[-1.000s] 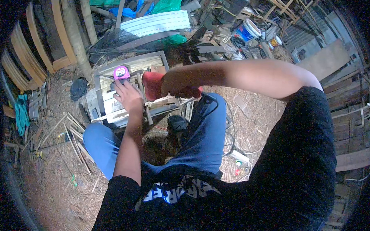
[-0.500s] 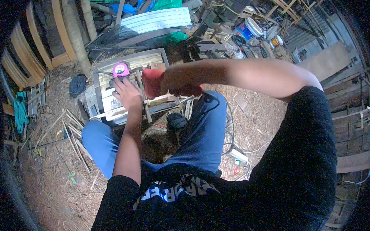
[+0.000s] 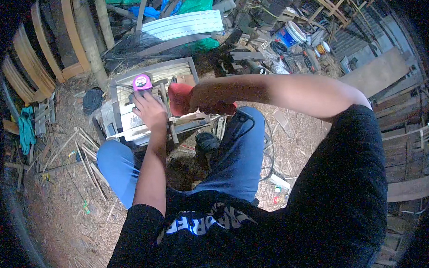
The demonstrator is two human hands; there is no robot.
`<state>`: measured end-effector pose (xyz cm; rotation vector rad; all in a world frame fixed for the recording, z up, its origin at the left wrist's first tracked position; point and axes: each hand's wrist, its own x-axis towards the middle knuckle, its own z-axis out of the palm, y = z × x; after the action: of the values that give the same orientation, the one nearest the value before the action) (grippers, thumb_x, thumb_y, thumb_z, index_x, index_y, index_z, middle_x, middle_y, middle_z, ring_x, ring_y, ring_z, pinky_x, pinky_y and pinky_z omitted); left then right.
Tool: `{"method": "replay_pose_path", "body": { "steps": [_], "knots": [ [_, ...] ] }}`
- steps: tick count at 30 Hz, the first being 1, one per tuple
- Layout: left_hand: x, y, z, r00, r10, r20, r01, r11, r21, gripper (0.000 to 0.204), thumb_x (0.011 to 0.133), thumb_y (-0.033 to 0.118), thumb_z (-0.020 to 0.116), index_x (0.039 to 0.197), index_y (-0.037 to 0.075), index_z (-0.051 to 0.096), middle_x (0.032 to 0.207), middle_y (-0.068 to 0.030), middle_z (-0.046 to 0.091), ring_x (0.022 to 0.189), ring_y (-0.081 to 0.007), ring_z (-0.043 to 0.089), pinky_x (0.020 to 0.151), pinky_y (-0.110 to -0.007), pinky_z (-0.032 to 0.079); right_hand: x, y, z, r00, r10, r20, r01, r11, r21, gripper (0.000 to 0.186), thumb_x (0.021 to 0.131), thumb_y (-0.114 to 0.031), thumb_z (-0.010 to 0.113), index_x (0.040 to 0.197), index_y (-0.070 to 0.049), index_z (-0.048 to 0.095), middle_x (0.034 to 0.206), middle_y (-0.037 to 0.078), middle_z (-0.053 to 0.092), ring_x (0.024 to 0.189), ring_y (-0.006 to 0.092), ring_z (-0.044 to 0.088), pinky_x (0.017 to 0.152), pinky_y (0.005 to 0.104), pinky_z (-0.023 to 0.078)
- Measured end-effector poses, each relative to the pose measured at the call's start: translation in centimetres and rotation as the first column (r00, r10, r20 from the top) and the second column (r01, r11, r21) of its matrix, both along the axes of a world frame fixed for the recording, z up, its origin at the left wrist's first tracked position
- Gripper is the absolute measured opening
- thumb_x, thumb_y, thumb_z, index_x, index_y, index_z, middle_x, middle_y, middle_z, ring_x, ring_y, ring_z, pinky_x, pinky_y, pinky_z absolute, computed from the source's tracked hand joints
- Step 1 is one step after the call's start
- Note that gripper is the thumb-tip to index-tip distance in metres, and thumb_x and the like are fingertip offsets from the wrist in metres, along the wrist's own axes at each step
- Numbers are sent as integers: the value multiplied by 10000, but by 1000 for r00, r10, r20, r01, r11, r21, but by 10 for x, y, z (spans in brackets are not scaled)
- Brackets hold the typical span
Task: The person holds a piece of wood and a tape measure with their left hand while using a red power drill in their right hand to create a hole in the wood.
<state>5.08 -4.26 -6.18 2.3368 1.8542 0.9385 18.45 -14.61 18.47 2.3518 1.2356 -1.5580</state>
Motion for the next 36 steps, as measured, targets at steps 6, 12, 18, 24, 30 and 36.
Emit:
{"method": "replay_pose_path", "body": {
  "steps": [6,12,18,24,30,36],
  "knots": [
    [5,-3,2,999,3,-41,-4,1000,-26,405,934,267,647,1256,49,533,1523,-201,445,1443,-379,367,1080,-577,336,17,-6,-20,1000,-15,-23,15,1000,-20,304,883,-284,740,780,-7,667,633,76,602,453,197,544,390,385,429],
    [5,-3,4,1000,16,-20,-16,1000,-26,395,938,266,639,1246,39,538,1524,-214,445,1432,-381,381,1093,-566,326,9,0,-4,996,-82,44,87,986,-140,283,880,-271,738,752,-36,646,620,64,580,448,177,534,389,373,418],
    [5,-5,6,1000,12,3,-11,999,-33,386,934,257,635,1232,30,542,1526,-224,447,1427,-385,390,1103,-558,321,11,-9,-15,995,-66,-76,69,997,36,271,876,-236,720,712,-39,635,596,54,585,445,170,543,389,362,430],
    [7,-5,3,999,26,-37,-26,1000,-1,373,946,269,627,1230,39,550,1512,-203,456,1440,-373,375,1084,-563,331,24,-3,-23,994,-103,-35,100,992,-80,295,871,-252,716,694,-28,641,587,69,590,432,185,552,380,386,441],
    [5,-6,4,1000,4,-22,-5,999,-36,350,954,264,615,1218,43,551,1517,-206,452,1441,-377,373,1082,-568,331,1,-12,2,994,-87,67,91,994,-53,343,886,-328,740,711,-53,632,585,63,559,434,190,548,378,389,435],
    [5,-2,2,1000,5,-20,-6,998,-55,396,946,265,624,1251,24,545,1524,-227,439,1434,-392,374,1102,-579,325,22,-16,0,986,-151,-64,151,988,3,349,916,-337,742,756,-39,651,645,62,600,471,161,534,399,353,424]
  ]
}}
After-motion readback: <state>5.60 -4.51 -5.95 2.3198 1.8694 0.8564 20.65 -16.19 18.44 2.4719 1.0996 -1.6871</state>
